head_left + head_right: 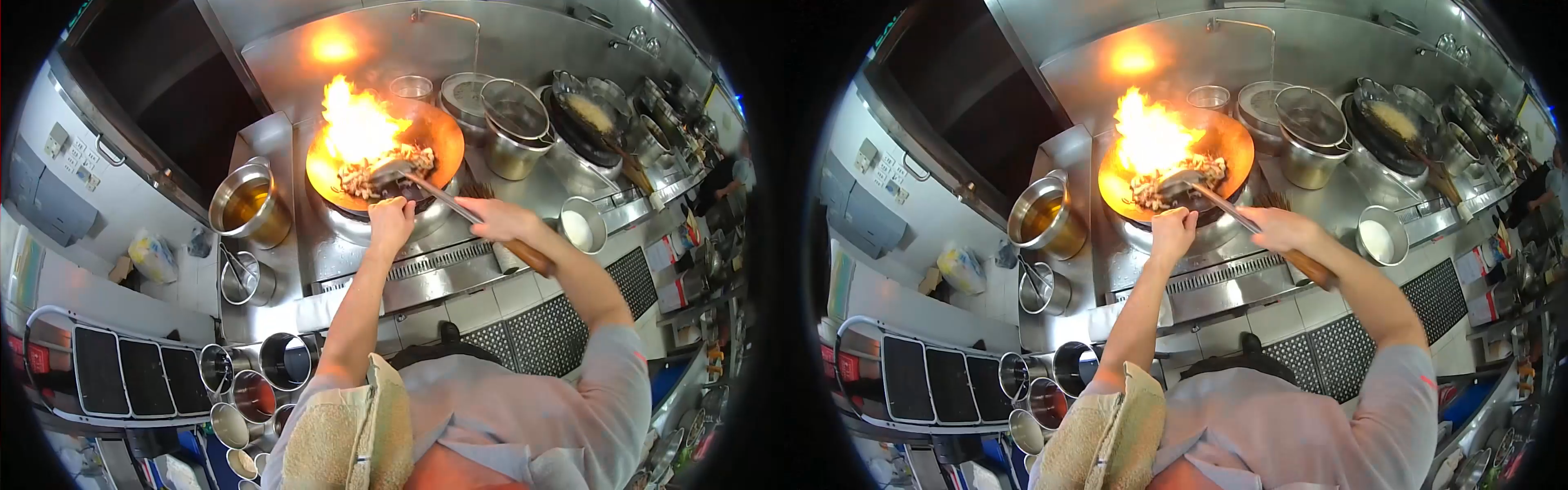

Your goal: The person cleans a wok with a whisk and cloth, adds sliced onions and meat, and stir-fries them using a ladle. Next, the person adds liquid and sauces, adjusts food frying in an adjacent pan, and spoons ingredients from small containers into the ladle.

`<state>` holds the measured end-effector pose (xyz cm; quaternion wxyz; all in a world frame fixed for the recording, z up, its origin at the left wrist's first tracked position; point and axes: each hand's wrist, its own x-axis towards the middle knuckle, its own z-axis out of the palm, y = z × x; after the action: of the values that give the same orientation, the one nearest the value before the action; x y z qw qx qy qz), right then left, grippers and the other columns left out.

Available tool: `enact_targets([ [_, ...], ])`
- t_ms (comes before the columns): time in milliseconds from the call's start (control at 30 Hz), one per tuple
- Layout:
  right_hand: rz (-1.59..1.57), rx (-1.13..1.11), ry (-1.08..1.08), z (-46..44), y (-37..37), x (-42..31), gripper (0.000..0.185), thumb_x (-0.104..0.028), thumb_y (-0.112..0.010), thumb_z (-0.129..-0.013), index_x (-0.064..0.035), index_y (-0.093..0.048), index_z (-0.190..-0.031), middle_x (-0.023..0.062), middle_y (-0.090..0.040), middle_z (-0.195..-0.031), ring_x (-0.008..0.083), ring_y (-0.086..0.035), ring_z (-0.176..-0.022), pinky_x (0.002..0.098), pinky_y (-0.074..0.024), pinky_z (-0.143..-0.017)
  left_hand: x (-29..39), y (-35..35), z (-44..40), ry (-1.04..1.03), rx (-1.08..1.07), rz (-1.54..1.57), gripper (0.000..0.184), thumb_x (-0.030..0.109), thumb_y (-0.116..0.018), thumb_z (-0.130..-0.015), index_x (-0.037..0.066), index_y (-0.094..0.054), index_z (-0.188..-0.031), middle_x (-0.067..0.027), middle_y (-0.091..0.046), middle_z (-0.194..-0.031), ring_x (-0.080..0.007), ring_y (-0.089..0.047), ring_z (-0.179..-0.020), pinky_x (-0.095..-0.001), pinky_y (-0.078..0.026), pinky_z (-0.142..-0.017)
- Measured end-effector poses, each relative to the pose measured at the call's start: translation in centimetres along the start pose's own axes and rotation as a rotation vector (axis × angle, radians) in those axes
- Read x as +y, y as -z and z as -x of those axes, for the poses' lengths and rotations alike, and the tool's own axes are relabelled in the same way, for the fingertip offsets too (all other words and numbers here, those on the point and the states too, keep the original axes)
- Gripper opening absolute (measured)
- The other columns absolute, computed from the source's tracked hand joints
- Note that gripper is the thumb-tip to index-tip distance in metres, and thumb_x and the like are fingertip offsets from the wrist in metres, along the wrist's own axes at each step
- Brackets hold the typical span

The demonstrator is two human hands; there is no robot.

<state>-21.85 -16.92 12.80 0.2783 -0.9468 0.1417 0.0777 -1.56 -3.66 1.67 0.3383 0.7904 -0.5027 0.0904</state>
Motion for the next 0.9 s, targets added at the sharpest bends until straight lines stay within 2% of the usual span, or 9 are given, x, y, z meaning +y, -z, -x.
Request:
enact_targets([
  [200,-0.234,0.318,0.098,1.2,-4.1,1.4,0.067,-0.008,-0.056,-0.082,-0.0057,-0.034,-0.145,0.0167,-0.064,-0.101,0.0246,-0.065,-0.078,0.0385,-0.0507,-0.067,3.2,2.2,9.5,-0.085,0.071,0.113,0.028,0.019,-0.067,-0.084,0.006,-0.054,-0.063,-0.0133,-0.056,-0.065,-0.0328,-0.055,-0.071,-0.0468,-0.038,-0.071],
  [367,-0.586,0.57,-0.067,5.4,-15.6,2.1,0.068,-0.002,-0.058,-0.086,-0.0074,-0.031,-0.149,0.012,-0.06,-0.121,0.0207,-0.062,-0.09,0.0331,-0.0492,-0.078,-0.8,1.8,-0.4,-0.064,0.042,0.094,0.026,0.021,-0.066,-0.083,0.004,-0.059,-0.064,-0.0174,-0.06,-0.063,-0.0382,-0.06,-0.064,-0.0479,-0.042,-0.065],
  [467,-0.563,0.768,0.046,1.6,-23.5,6.9,0.066,-0.002,-0.057,-0.088,-0.0059,-0.031,-0.149,0.0141,-0.057,-0.126,0.0165,-0.061,-0.087,0.0268,-0.049,-0.073,-2.2,1.1,-1.8,0.029,-0.046,0.101,0.026,0.023,-0.066,-0.083,0.003,-0.061,-0.066,-0.0181,-0.061,-0.064,-0.0383,-0.061,-0.066,-0.0485,-0.042,-0.067],
  [533,-0.581,0.823,0.084,-1.6,-19.5,6.4,0.063,-0.003,-0.055,-0.091,-0.0057,-0.03,-0.148,0.0094,-0.06,-0.105,0.0125,-0.058,-0.071,0.0245,-0.0473,-0.06,-3.2,0.7,-2.2,-0.075,-0.006,0.069,0.028,0.021,-0.066,-0.085,0.001,-0.06,-0.066,-0.0167,-0.06,-0.061,-0.0363,-0.061,-0.062,-0.0442,-0.047,-0.061],
  [633,-1.222,0.606,-0.042,-6.4,-6.0,3.7,0.06,-0.004,-0.054,-0.092,-0.0065,-0.03,-0.147,0.0009,-0.053,-0.075,0.0097,-0.051,-0.052,0.0245,-0.0415,-0.044,-1.4,1.2,-1.2,0.074,-0.125,0.15,0.018,0.018,-0.067,-0.084,0.001,-0.065,-0.079,-0.019,-0.065,-0.083,-0.0352,-0.063,-0.081,-0.0435,-0.049,-0.074],
  [667,-1.334,0.624,0.014,-8.6,-2.5,4.5,0.059,-0.004,-0.054,-0.092,-0.007,-0.031,-0.146,-0.0017,-0.048,-0.067,0.009,-0.047,-0.047,0.0247,-0.038,-0.039,0.6,2.7,-0.5,0.012,0.051,0.087,0.017,0.017,-0.068,-0.083,0.001,-0.065,-0.09,-0.0201,-0.062,-0.099,-0.0364,-0.059,-0.094,-0.0446,-0.047,-0.082],
  [700,-1.31,0.641,0.067,-10.7,-0.9,6.8,0.056,-0.004,-0.054,-0.091,-0.0056,-0.034,-0.143,-0.0004,-0.049,-0.069,0.0092,-0.047,-0.046,0.0248,-0.0389,-0.039,1.8,4.2,0.7,-0.059,0.221,0.016,0.023,0.016,-0.07,-0.083,0.001,-0.065,-0.1,-0.0213,-0.059,-0.115,-0.0376,-0.055,-0.107,-0.0457,-0.045,-0.09],
  [767,-1.198,0.713,0.047,-13.7,0.7,11.0,0.051,-0.005,-0.056,-0.089,-0.002,-0.037,-0.136,0.0031,-0.052,-0.071,0.0111,-0.047,-0.043,0.0265,-0.0412,-0.04,2.5,5.7,4.8,0.029,0.06,0.065,0.04,0.016,-0.071,-0.082,0.005,-0.06,-0.118,-0.0238,-0.046,-0.132,-0.0436,-0.045,-0.118,-0.0488,-0.04,-0.099],
  [900,-0.717,0.864,-0.337,-22.6,4.9,18.5,0.043,-0.009,-0.058,-0.085,0.0082,-0.044,-0.122,0.0163,-0.06,-0.069,0.0243,-0.061,-0.05,0.0348,-0.0493,-0.046,1.7,6.3,11.8,0.292,-0.129,0.296,0.024,0.011,-0.071,-0.08,0.004,-0.067,-0.103,-0.0237,-0.054,-0.123,-0.0397,-0.054,-0.113,-0.0444,-0.044,-0.096],
])
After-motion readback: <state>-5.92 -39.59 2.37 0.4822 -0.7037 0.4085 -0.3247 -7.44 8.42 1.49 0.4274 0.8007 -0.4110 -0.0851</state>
